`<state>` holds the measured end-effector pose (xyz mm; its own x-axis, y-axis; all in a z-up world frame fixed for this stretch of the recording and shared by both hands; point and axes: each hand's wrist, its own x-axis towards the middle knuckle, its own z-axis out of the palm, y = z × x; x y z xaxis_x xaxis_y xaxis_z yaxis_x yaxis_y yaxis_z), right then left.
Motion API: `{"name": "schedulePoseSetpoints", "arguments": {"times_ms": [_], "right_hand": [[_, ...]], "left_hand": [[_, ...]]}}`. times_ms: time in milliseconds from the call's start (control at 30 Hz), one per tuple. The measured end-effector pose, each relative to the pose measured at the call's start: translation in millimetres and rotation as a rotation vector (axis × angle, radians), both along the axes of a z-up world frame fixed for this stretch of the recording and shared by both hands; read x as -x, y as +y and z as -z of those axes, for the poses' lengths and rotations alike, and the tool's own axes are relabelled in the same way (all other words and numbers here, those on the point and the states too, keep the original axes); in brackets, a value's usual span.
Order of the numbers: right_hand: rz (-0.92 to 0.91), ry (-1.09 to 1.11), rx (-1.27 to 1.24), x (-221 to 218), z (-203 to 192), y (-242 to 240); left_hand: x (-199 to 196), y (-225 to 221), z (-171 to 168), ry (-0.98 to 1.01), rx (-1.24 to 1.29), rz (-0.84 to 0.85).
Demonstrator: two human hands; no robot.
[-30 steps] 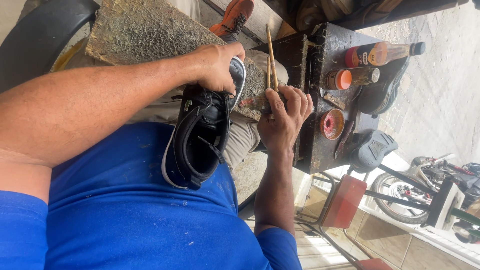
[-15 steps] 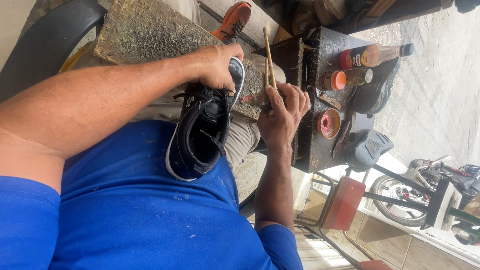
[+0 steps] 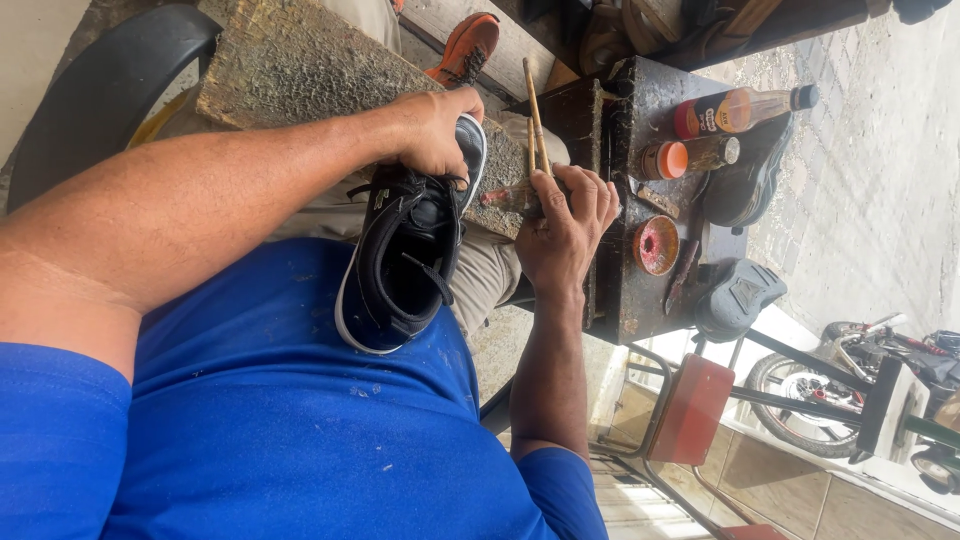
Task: Applying adhesive or dye to the seams of a black sneaker using a wooden applicator at a shoe repair bench.
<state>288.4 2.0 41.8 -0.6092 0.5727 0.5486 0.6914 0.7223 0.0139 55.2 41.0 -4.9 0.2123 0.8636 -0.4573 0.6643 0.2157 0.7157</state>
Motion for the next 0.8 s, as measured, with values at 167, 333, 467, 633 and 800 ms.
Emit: {"name": "schedulePoseSetpoints", "arguments": {"times_ms": [167,333,467,633,800], "right_hand": [[-0.012,0.018,-0.010,2.3,0.0,-0.5],[-0.028,0.004,-0.007,3.0,-0.8,0.5],[-0.031,-0.008,0.005,3.9,-1.1,0.1],[-0.033,0.004,0.002,4.8,-0.5,0.1],[-0.020,-0.005,0.010,4.7,-1.2,-0.3]], "left_hand": [[3.2,-6.0,-17.7,-0.006,0.070,-0.003],[3.4,-5.5,-16.4,0.006,0.067,-0.004],[4.0,-6.7,-18.6,0.004,0.082,-0.006],[4.0,-6.6,-15.9,0.001,0.073,-0.001],[2.7,-3.8,-12.9,0.017,0.064,0.010]]}}
